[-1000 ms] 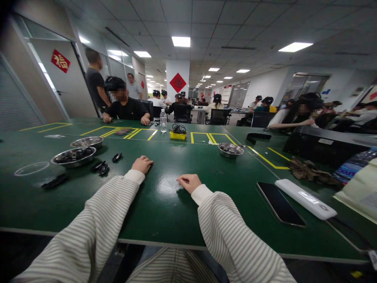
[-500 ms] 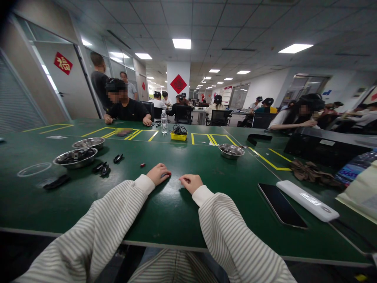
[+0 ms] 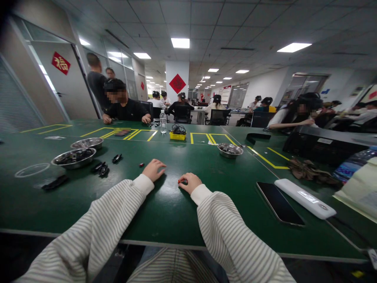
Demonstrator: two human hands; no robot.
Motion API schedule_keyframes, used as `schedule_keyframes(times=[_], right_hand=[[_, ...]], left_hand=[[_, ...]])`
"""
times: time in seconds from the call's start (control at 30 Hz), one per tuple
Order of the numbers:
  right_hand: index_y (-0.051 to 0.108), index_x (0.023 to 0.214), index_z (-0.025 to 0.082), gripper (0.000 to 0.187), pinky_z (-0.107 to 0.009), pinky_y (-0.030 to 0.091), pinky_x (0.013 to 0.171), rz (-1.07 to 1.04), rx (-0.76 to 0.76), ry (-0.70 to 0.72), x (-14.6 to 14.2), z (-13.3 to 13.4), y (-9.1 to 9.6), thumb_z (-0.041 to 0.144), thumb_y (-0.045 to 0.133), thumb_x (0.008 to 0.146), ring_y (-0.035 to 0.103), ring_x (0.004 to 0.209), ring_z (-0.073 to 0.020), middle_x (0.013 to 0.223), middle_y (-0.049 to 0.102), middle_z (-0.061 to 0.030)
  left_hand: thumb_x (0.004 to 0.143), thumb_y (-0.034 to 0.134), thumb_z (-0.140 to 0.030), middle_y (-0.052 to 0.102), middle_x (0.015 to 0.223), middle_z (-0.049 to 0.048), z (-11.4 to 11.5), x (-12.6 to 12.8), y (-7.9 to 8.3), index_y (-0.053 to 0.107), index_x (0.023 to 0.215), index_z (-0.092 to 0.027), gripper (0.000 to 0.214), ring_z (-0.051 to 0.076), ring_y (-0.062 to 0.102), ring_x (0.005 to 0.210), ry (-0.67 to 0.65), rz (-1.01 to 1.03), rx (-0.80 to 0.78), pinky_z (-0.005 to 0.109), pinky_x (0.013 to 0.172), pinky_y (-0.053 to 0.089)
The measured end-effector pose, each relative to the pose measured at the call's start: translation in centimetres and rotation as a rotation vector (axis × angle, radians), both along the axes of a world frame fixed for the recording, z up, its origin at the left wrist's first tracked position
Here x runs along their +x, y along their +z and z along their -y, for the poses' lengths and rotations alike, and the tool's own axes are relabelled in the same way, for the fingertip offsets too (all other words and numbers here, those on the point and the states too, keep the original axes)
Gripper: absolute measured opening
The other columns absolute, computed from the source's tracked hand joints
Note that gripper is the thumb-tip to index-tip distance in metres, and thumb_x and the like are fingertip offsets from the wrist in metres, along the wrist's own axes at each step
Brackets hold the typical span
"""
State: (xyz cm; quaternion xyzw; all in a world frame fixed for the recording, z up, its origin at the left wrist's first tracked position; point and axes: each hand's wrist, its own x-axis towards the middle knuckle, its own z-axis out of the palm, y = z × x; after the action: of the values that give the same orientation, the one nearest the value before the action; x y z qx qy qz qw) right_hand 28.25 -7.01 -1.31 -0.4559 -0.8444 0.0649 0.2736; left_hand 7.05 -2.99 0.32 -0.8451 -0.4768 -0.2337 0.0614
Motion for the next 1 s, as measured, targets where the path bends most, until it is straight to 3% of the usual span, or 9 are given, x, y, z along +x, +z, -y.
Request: schedule_keyframes(times=[0.1, 0.2, 0.3, 0.43, 0.67, 1.0], right_hand=[[0.06, 0.073, 0.018, 0.012, -0.024, 0.037, 0.063, 0.022, 0.025, -0.016, 0.1, 0.1, 0.1, 0.025, 0.058, 0.063, 0.047, 0.065, -0.0119, 0.072, 0.058, -0.0019], [0.06, 0.08, 0.018, 0.017, -0.026, 0.037, 0.067, 0.045, 0.056, 0.003, 0.2, 0.1, 0.1, 0.026, 0.056, 0.065, 0.047, 0.072, -0.0136, 0.079, 0.058, -0.0034], [0.059, 0.084, 0.019, 0.019, -0.027, 0.037, 0.069, 0.072, 0.062, 0.072, 0.2, 0.1, 0.0, 0.026, 0.054, 0.068, 0.047, 0.077, -0.0143, 0.082, 0.058, -0.0038], [0.06, 0.079, 0.018, 0.013, -0.025, 0.037, 0.067, 0.076, 0.053, 0.104, 0.2, 0.0, -0.1, 0.023, 0.052, 0.069, 0.047, 0.072, -0.0128, 0.076, 0.058, -0.0032], [0.058, 0.07, 0.017, 0.007, -0.022, 0.037, 0.062, 0.046, 0.066, 0.119, -0.1, 0.1, -0.1, 0.02, 0.055, 0.064, 0.046, 0.062, -0.0102, 0.067, 0.055, -0.0014], [0.061, 0.066, 0.017, 0.011, -0.019, 0.038, 0.058, -0.03, 0.066, 0.136, -0.3, 0.4, -0.1, 0.012, 0.055, 0.058, 0.046, 0.058, -0.0081, 0.065, 0.052, -0.0004]], left_hand=[[0.069, 0.044, -0.026, 0.052, 0.098, 0.008, -1.1, -2.8, 0.0, 0.055, 0.092, -0.016, 0.027, 0.023, 0.035, 0.098, 0.362, -0.074, 0.073, 0.035, 0.077, 0.033], [0.07, 0.041, -0.025, 0.048, 0.1, 0.0117, -1.8, -5.1, -0.3, 0.054, 0.092, -0.013, 0.028, 0.026, 0.035, 0.099, 0.691, -0.124, 0.028, 0.036, 0.073, 0.034], [0.073, 0.036, -0.023, 0.049, 0.097, 0.0133, -2.2, -6.1, -0.6, 0.054, 0.091, -0.012, 0.028, 0.025, 0.041, 0.093, 0.839, -0.147, -0.107, 0.035, 0.069, 0.036], [0.074, 0.034, -0.023, 0.049, 0.096, 0.012, -2.5, -6.1, -0.5, 0.055, 0.09, -0.015, 0.028, 0.023, 0.044, 0.09, 0.806, -0.154, -0.196, 0.032, 0.065, 0.038], [0.074, 0.037, -0.035, 0.05, 0.094, 0.0096, -2.4, -5.5, -0.6, 0.056, 0.087, -0.017, 0.029, 0.022, 0.045, 0.087, 0.724, -0.171, -0.135, 0.031, 0.064, 0.04], [0.075, 0.037, -0.036, 0.051, 0.092, 0.007, -2.6, -5.6, -0.8, 0.056, 0.085, -0.02, 0.027, 0.02, 0.046, 0.086, 0.604, -0.173, -0.123, 0.029, 0.066, 0.039]])
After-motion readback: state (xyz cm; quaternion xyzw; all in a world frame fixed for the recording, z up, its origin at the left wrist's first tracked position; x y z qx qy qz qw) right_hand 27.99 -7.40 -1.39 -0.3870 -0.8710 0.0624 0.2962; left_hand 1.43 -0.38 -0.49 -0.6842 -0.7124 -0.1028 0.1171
